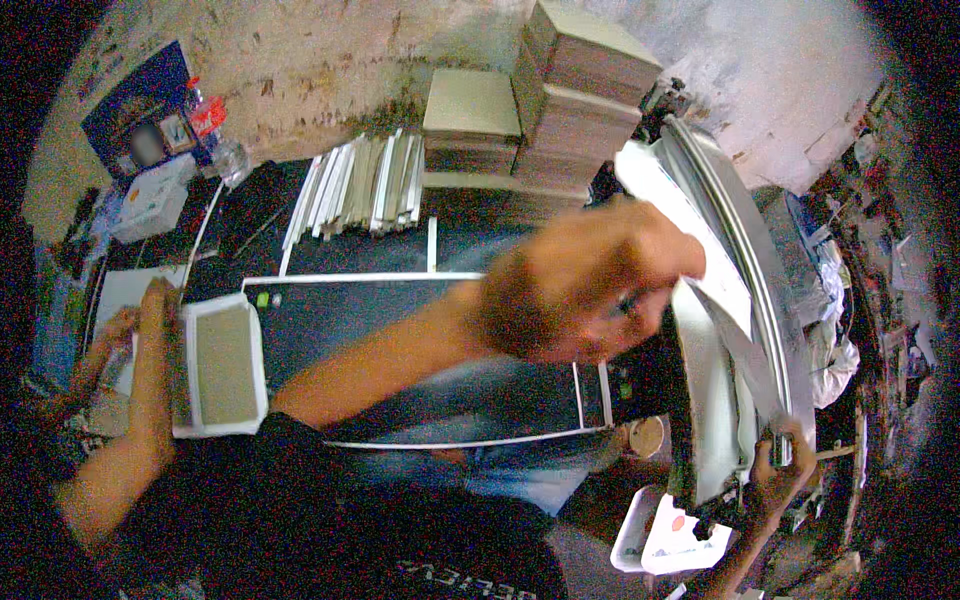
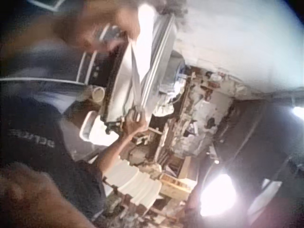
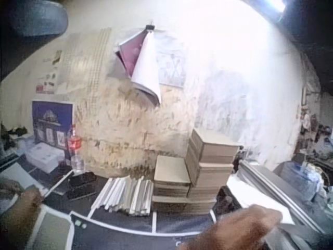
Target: The person applies adhesive to paper sheets using a machine and then manually attaches cardboard panels and strips to create folders.
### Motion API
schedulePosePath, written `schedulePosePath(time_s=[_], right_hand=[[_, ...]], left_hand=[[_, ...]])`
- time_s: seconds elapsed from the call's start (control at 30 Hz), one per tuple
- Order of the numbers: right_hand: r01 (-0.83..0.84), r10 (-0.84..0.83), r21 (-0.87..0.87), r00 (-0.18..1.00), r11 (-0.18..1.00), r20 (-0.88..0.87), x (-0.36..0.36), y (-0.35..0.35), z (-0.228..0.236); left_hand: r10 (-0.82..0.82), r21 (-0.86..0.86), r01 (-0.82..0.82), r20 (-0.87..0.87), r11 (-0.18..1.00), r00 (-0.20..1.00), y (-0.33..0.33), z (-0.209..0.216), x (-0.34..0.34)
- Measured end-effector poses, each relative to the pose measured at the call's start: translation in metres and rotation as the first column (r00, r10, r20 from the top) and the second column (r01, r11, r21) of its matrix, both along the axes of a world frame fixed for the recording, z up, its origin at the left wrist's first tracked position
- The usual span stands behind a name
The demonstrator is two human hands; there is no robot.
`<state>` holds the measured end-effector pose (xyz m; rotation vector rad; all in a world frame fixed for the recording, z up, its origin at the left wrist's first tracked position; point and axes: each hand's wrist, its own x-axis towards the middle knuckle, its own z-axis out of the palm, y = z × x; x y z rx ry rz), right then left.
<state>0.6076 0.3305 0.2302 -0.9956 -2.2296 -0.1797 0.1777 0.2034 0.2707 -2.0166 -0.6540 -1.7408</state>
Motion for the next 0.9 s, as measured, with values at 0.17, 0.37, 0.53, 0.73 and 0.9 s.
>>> schedulePosePath(time_s=[0.17,0.37,0.53,0.73,0.9], right_hand=[[-0.295,0.282,-0.138,0.954,0.945,-0.107,-0.003,0.018,0.055],[-0.357,0.495,-0.846,0.859,0.396,-0.131,-0.199,0.028,0.034],[-0.399,0.679,-0.792,0.734,0.462,0.026,-0.325,0.044,-0.097],[-0.336,0.584,-0.655,0.787,0.677,0.2,-0.383,0.037,-0.15],[-0.381,0.465,-0.397,0.874,0.835,0.139,-0.335,0.012,-0.116]], left_hand=[[0.105,-0.458,0.016,0.239,0.889,0.965,-0.128,0.04,-0.046],[0.531,-0.876,0.217,0.44,0.43,0.724,-0.188,-0.025,-0.093],[0.739,-0.952,0.199,0.306,0.233,0.6,-0.203,-0.157,-0.147],[0.752,-0.778,-0.604,-0.291,0.174,0.592,-0.183,-0.208,-0.134],[0.444,-0.918,-0.395,-0.335,0.046,0.831,-0.155,-0.175,-0.055]])
